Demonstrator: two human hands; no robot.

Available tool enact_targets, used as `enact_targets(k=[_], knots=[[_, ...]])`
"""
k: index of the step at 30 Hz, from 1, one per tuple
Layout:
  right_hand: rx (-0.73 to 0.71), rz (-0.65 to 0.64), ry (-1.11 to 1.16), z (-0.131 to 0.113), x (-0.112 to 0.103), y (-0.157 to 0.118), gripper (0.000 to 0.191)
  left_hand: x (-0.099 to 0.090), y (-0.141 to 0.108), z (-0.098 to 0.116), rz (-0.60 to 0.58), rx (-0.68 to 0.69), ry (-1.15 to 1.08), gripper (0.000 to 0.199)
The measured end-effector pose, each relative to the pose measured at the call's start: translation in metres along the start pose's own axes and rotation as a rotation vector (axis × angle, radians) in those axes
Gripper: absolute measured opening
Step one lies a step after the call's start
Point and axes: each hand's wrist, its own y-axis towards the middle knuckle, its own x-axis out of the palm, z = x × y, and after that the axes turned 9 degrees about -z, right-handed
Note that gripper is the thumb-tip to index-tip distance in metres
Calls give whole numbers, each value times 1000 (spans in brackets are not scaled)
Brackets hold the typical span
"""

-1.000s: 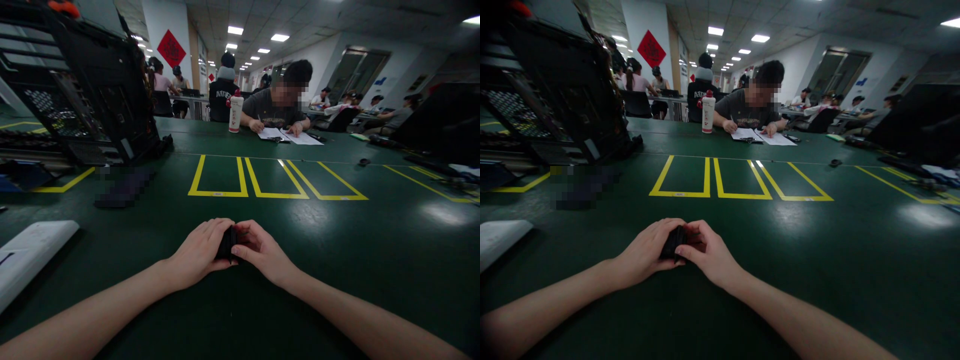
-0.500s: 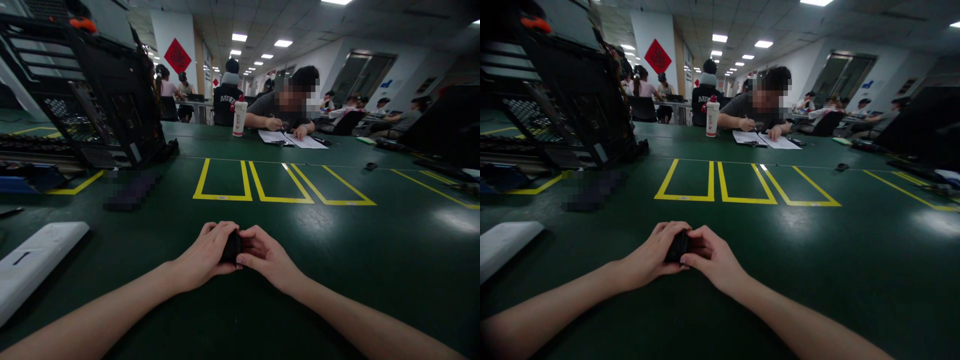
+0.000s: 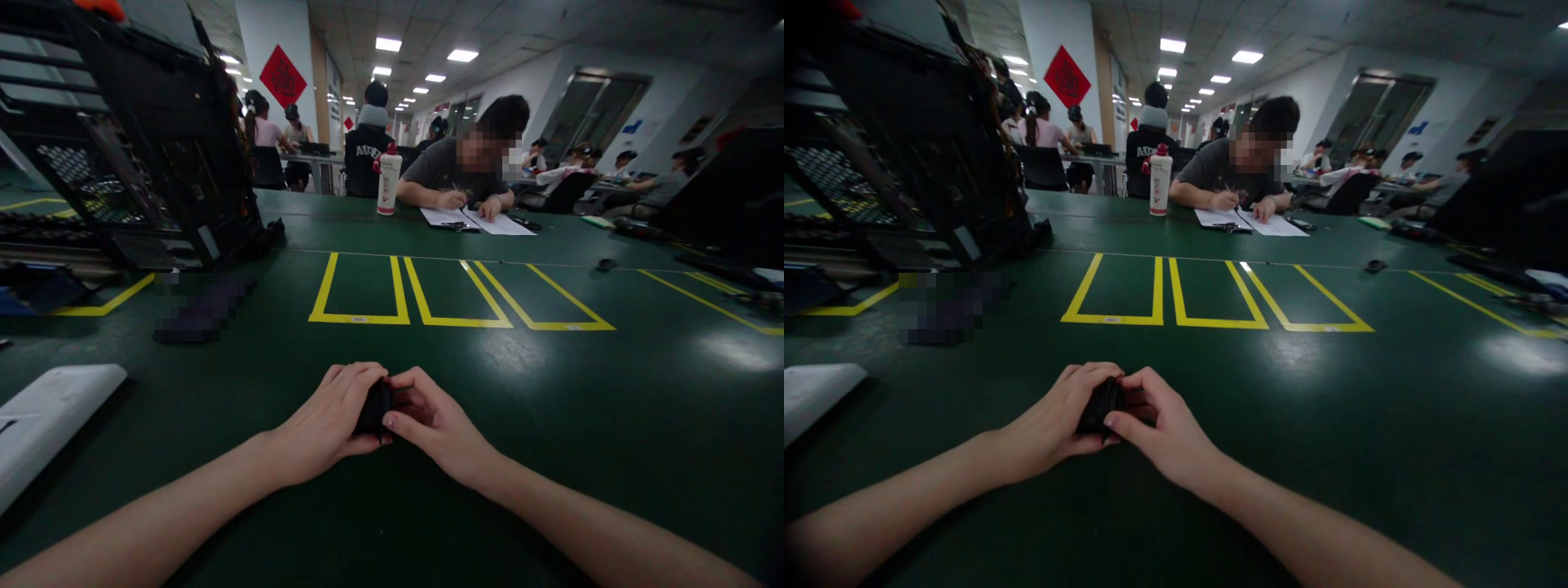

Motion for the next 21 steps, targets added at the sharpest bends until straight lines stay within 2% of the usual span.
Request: enact_targets(k=[4,8,12,15,21], knots=[[-61,-13,-25,3,0,-1,24,0,0,1,-11,-7,16,61],[-36,2,24,4,1,1,17,3,1,-1,18,14,33,60],[8,50,-41,1,2,1,25,9,2,-6,35,23,25,59],[13,24,-90,0,2,0,25,9,1,-6,37,19,14,62],[-90,10,-117,4,1,-1,24,0,1,0,-14,12,20,61]])
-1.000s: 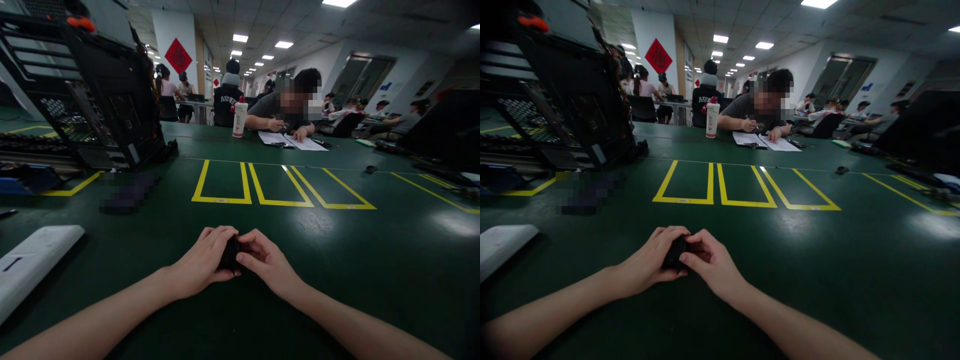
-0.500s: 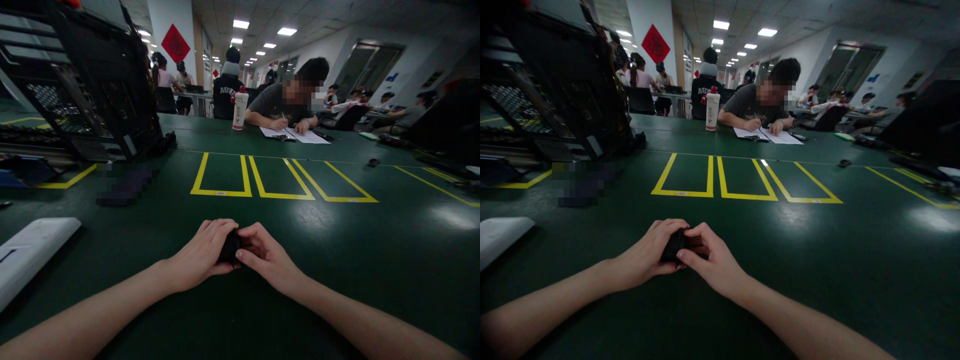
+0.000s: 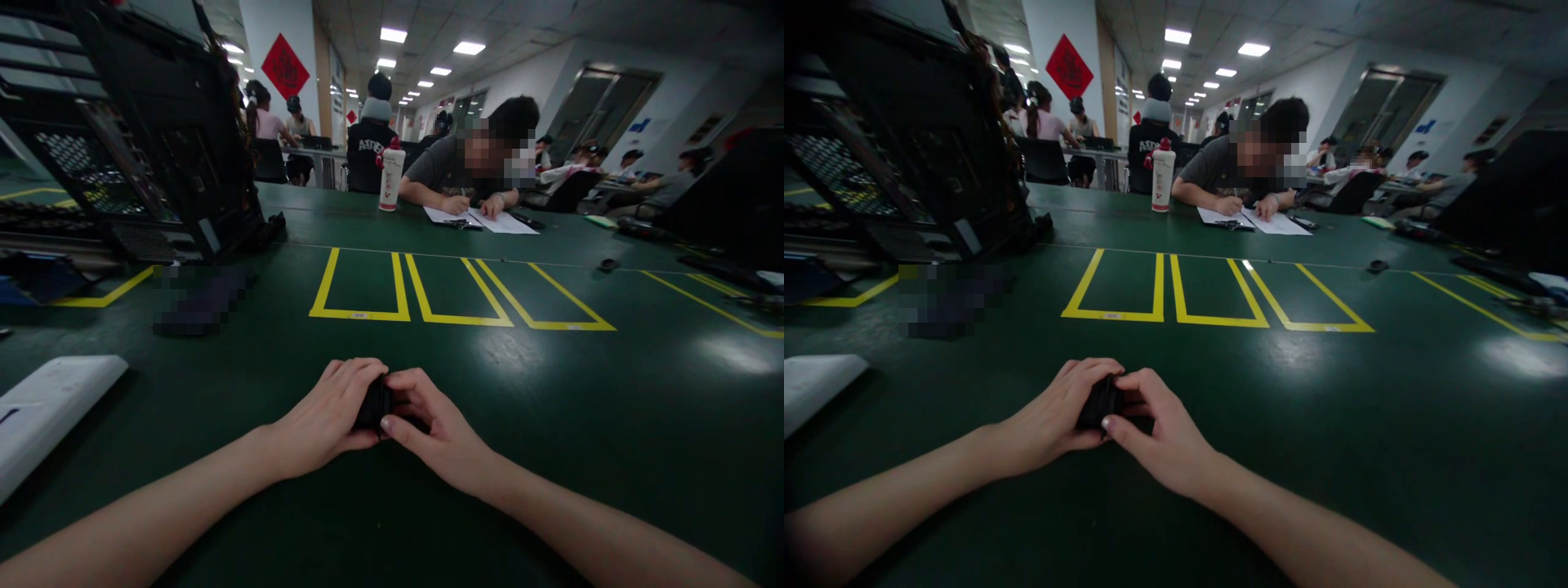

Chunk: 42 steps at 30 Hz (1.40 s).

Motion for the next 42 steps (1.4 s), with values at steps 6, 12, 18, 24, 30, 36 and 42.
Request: enact_targets(k=[6,12,18,24,30,36,42], knots=[[98,36,74,-3,0,2,22,-1,1,1,-19,-18,-12,57],[63,-1,39,-2,-2,0,23,2,0,-1,-4,-19,-15,58],[-39,-14,64,5,-3,1,25,-1,1,0,-22,-15,-17,59],[68,11,71,1,-2,1,30,1,1,0,-8,-26,-42,58],[-2,-28,34,1,-3,0,28,1,-1,-1,-9,-35,-40,59],[14,-38,118,2,-3,1,20,1,0,-1,-16,-26,-27,60],[79,-4,22,-2,-3,0,30,2,-1,-2,5,-12,-48,58]])
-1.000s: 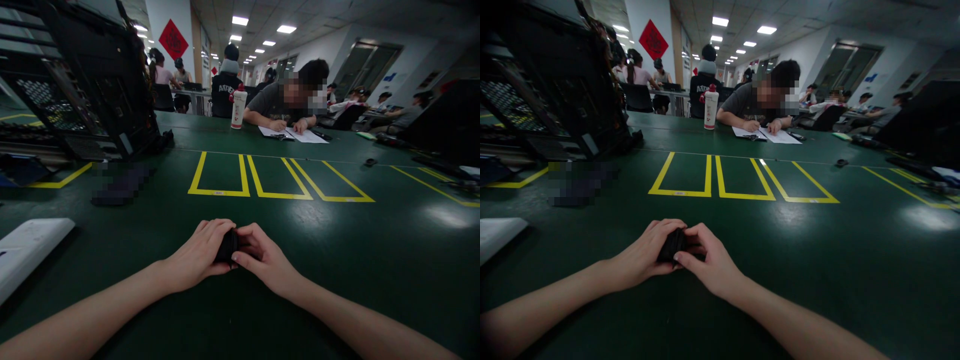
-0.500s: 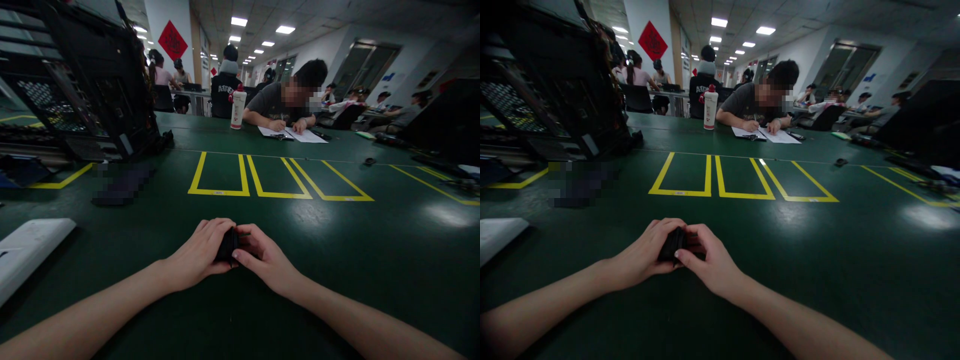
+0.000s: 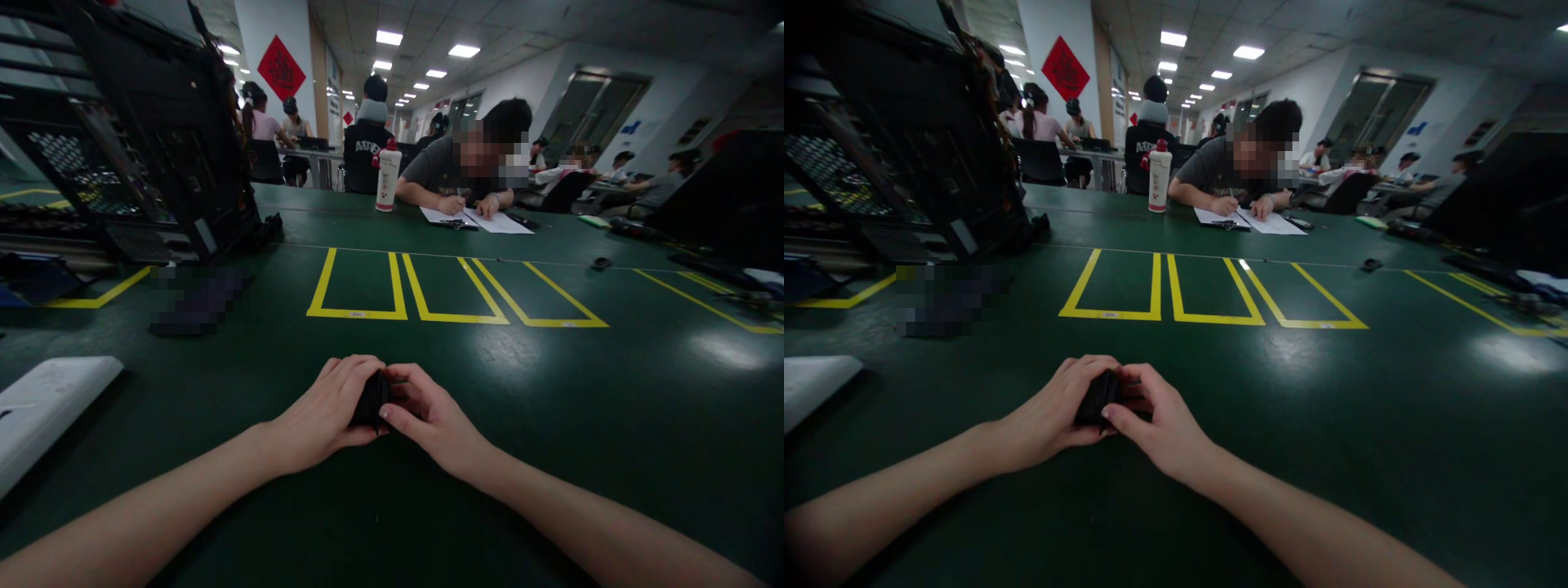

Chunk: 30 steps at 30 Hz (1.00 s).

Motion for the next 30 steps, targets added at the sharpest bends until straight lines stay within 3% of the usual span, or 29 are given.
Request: enact_targets(k=[7,11,17,25,30], knots=[[-142,-31,-2,6,0,-1,30,4,0,-2,13,14,20,61],[-97,-21,55,5,0,0,19,0,1,2,-10,4,29,57],[-10,14,-34,-1,2,-1,29,-3,0,4,-22,6,18,56],[-138,0,-110,5,1,-2,30,0,0,2,-5,13,9,60],[-88,29,-20,5,2,0,21,-2,1,2,-7,10,11,57]])
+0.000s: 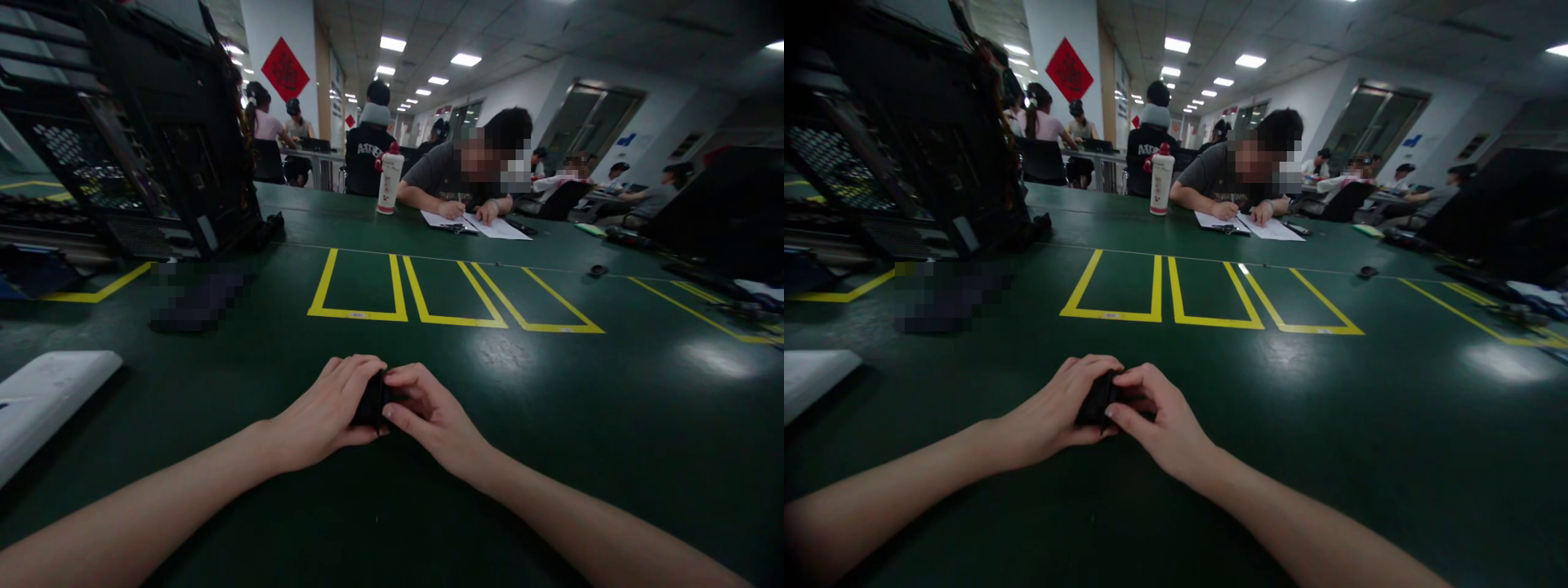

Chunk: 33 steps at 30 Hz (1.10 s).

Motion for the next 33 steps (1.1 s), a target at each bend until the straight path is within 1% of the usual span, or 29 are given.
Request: enact_targets(k=[3,5,9,12,15,20,22,25,30,33], knots=[[64,10,-13,-2,0,1,30,0,0,0,-24,-16,-2,58],[70,-2,-31,-3,0,0,30,0,0,0,-33,-17,-4,58],[-21,-48,-64,-2,-2,-1,29,2,0,-1,-18,-33,-6,62],[-48,-20,-52,1,-2,-1,26,1,0,-1,-6,-23,-15,61],[-11,-2,-9,0,-1,0,21,1,1,-1,-19,-14,-25,57],[73,5,-33,-4,0,-1,32,6,1,-4,33,-27,-32,59],[45,-22,-44,-4,-1,-1,32,7,0,-4,51,-27,-29,61],[-27,-50,-64,-3,-2,-2,34,5,-1,-3,37,-22,-21,62],[-29,-12,-13,-1,-2,-1,23,0,1,0,-1,-12,-16,57],[3,6,4,-1,0,0,24,-1,1,1,-6,-17,-12,56]])
